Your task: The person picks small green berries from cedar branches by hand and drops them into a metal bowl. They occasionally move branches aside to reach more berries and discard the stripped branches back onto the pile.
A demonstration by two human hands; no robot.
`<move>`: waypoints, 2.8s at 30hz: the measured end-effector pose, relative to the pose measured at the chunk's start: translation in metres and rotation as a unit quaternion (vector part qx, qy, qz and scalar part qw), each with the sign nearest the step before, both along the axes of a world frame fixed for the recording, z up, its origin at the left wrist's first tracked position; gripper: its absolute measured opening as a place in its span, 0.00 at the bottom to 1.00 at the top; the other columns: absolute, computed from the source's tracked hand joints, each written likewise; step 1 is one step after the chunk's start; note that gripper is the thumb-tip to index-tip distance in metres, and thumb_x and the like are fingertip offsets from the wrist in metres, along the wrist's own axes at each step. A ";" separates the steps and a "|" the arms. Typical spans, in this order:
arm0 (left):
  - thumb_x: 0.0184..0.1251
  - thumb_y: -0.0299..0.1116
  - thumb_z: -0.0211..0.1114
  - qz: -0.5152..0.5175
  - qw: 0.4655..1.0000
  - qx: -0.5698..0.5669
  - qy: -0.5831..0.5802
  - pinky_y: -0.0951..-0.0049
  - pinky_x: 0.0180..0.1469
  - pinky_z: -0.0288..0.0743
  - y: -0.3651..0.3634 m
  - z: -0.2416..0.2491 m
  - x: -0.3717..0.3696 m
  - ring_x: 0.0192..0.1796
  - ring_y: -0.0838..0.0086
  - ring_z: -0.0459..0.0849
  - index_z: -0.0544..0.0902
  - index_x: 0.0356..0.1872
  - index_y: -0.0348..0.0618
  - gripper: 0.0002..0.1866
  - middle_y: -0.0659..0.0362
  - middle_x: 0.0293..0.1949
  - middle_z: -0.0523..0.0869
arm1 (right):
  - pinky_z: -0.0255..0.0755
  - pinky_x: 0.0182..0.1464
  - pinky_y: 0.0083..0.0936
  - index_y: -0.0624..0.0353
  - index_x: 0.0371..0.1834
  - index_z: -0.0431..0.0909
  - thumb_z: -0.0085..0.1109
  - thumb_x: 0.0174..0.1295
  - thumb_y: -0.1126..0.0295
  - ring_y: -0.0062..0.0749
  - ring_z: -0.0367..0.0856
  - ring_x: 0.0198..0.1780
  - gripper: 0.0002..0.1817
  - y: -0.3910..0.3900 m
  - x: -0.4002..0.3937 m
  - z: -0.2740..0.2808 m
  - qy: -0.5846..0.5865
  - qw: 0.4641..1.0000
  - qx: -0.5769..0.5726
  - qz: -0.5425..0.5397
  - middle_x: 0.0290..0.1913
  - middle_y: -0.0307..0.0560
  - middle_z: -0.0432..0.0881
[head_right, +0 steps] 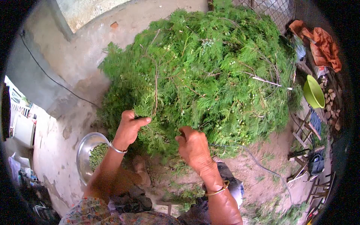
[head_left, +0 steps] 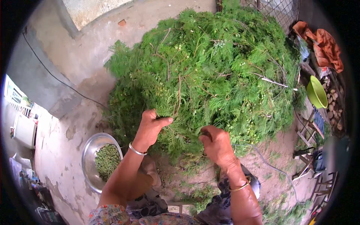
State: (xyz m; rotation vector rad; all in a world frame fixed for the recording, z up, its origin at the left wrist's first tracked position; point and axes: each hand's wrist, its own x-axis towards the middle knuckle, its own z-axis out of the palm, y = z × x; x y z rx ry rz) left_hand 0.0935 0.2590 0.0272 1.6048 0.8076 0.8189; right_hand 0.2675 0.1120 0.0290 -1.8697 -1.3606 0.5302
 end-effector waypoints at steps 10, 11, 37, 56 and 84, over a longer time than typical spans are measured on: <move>0.51 0.22 0.68 0.054 0.972 -0.186 -0.132 0.72 0.28 0.72 0.001 -0.014 0.009 0.28 0.77 0.80 0.81 0.29 0.38 0.05 0.61 0.28 0.83 | 0.74 0.32 0.27 0.62 0.26 0.76 0.68 0.49 0.75 0.33 0.81 0.27 0.08 0.013 -0.014 0.008 0.076 0.968 0.220 -0.091 0.25 0.47 0.80; 0.51 0.23 0.68 0.081 0.961 -0.227 -0.138 0.72 0.26 0.71 -0.001 -0.009 0.010 0.27 0.76 0.79 0.80 0.30 0.39 0.06 0.61 0.28 0.83 | 0.74 0.32 0.27 0.62 0.26 0.76 0.68 0.49 0.75 0.33 0.81 0.27 0.08 0.014 -0.013 0.005 0.075 0.969 0.219 -0.093 0.25 0.47 0.80; 0.53 0.40 0.72 -0.170 0.976 0.022 0.135 0.72 0.41 0.75 -0.020 -0.018 0.006 0.37 0.73 0.80 0.77 0.45 0.27 0.26 0.54 0.35 0.82 | 0.70 0.48 0.29 0.66 0.46 0.75 0.45 0.66 0.64 0.29 0.78 0.37 0.16 0.008 0.009 0.001 0.575 0.811 0.095 0.045 0.32 0.46 0.82; 0.54 0.24 0.68 0.086 0.941 -0.276 -0.178 0.83 0.17 0.69 -0.028 -0.010 0.020 0.22 0.81 0.79 0.80 0.35 0.36 0.08 0.60 0.28 0.83 | 0.74 0.35 0.33 0.62 0.38 0.78 0.68 0.48 0.71 0.44 0.81 0.33 0.15 0.018 -0.015 -0.014 -0.014 0.977 0.178 -0.120 0.34 0.52 0.81; 0.63 0.24 0.59 0.001 0.866 -0.408 -0.289 0.68 0.31 0.79 -0.043 -0.017 0.036 0.32 0.67 0.82 0.78 0.38 0.31 0.06 0.54 0.32 0.83 | 0.72 0.25 0.17 0.67 0.36 0.79 0.61 0.56 0.76 0.20 0.76 0.24 0.06 0.021 -0.015 -0.005 0.453 0.883 0.081 -0.094 0.25 0.41 0.80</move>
